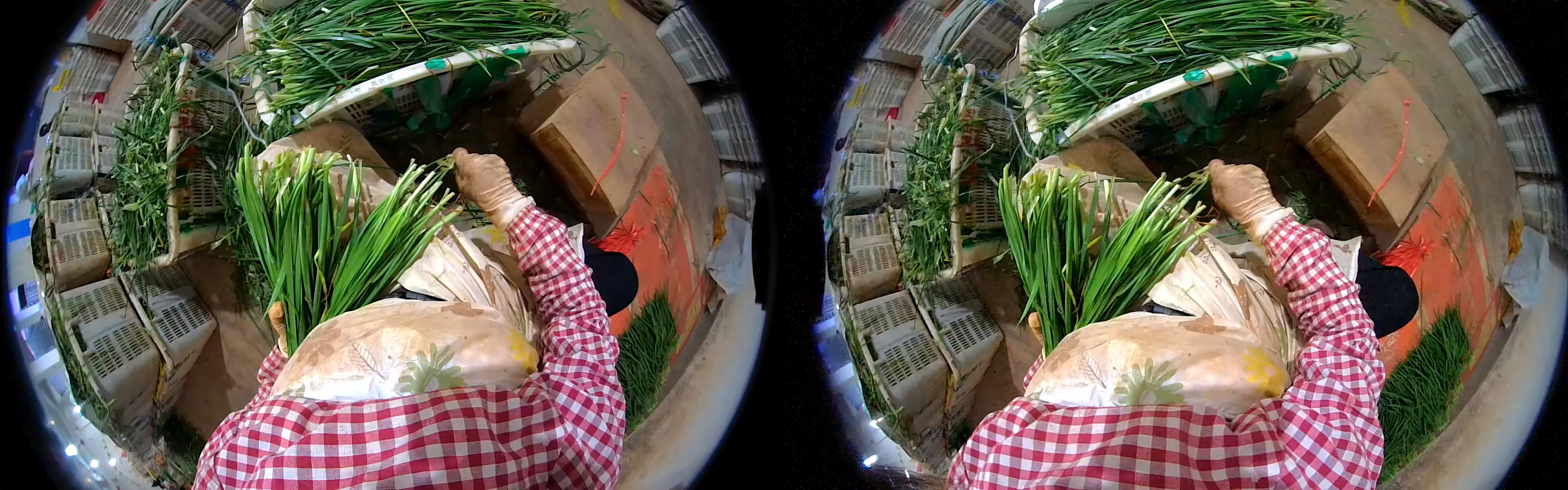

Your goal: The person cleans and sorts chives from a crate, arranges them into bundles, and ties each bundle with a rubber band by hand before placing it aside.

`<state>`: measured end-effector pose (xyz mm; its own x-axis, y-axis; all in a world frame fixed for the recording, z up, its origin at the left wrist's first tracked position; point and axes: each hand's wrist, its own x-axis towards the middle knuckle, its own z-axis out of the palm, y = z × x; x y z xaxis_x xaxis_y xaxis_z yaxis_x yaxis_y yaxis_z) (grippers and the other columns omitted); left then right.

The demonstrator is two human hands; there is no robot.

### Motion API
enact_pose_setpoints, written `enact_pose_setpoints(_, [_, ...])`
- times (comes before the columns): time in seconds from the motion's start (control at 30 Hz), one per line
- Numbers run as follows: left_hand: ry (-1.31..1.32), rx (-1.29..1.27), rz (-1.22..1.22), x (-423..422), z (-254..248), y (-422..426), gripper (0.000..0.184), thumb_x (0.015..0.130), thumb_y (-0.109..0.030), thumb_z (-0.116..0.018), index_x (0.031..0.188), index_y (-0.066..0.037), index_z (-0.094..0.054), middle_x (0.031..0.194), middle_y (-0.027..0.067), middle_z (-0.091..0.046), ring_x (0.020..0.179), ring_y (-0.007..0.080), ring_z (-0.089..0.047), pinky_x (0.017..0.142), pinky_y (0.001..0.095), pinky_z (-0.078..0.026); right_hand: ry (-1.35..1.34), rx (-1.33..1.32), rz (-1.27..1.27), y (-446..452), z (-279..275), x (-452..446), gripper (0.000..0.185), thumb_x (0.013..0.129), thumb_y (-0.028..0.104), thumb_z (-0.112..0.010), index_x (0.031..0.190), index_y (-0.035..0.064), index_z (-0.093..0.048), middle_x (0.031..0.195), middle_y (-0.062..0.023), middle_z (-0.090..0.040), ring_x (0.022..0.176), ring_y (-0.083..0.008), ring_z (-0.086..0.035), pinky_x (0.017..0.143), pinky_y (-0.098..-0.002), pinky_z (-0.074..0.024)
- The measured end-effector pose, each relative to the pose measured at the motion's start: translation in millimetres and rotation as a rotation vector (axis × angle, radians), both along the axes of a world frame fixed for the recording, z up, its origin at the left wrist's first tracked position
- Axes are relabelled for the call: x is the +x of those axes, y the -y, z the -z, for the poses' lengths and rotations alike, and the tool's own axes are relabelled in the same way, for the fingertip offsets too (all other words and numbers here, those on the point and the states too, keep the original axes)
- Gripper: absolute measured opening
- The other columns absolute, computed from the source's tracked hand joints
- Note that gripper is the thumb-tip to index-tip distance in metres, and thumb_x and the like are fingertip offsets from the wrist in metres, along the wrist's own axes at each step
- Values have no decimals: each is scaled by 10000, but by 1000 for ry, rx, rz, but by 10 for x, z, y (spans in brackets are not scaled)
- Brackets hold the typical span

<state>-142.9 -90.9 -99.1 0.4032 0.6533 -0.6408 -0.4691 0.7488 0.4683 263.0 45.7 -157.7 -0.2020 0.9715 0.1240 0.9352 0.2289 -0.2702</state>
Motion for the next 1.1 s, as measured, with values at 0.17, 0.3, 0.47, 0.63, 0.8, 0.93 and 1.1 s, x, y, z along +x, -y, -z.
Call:
enact_pose_setpoints(0.17, [-6,-6,-17,-31,-9,50,269,793,-14,-578,1050,66,-590,879,86,-582,744,161,-495,702,321,-426,173,-272,548,-119,321,572,373,892,152,-468,1246,35,-493,967,-232,-625,916,-306,-640,806,-483,-479])
enact_pose_setpoints(0.3, [-6,-15,-12,-29,1,60,273,793,-14,-577,1053,67,-590,887,89,-585,752,164,-502,710,323,-430,-570,-662,46,-180,-248,406,786,815,546,-583,1376,31,-389,1368,-202,-450,1277,-331,-421,1048,-349,-340])
enact_pose_setpoints(0.47, [-15,-20,-7,-28,-23,48,277,792,-13,-577,1057,67,-590,897,92,-588,761,168,-510,719,325,-436,-709,-1028,-448,-212,-797,-165,649,778,504,-656,1222,39,-570,1109,-154,-634,1029,-260,-584,886,-369,-451])
enact_pose_setpoints(0.63, [-17,-22,-28,-34,-30,97,282,792,-12,-577,1062,68,-590,908,96,-592,771,172,-519,728,328,-441,-1428,-1104,-180,-174,-706,-185,341,845,336,-671,966,18,-645,866,-39,-656,760,-116,-594,695,-243,-463])
enact_pose_setpoints(0.8, [-9,-32,-27,-38,-31,89,287,791,-12,-577,1066,69,-590,918,99,-596,781,176,-527,738,330,-447,-2214,-824,-60,-141,-755,163,274,966,263,-486,798,59,-558,609,59,-389,486,-35,-363,424,-208,-322])
enact_pose_setpoints(0.93, [-1,-32,-32,-39,-25,69,290,791,-11,-577,1070,69,-590,926,102,-599,789,179,-534,745,333,-451,-1478,-513,321,163,-731,545,586,960,540,-367,885,19,-624,490,96,-320,383,-18,-246,363,-196,-252])
enact_pose_setpoints(1.1, [10,-30,-32,-28,2,82,295,791,-11,-576,1074,70,-590,937,106,-602,799,182,-543,755,335,-457,-1426,-1095,-147,752,-600,-4,548,907,508,-512,1112,10,-616,947,-41,-586,821,-109,-529,683,-208,-417])
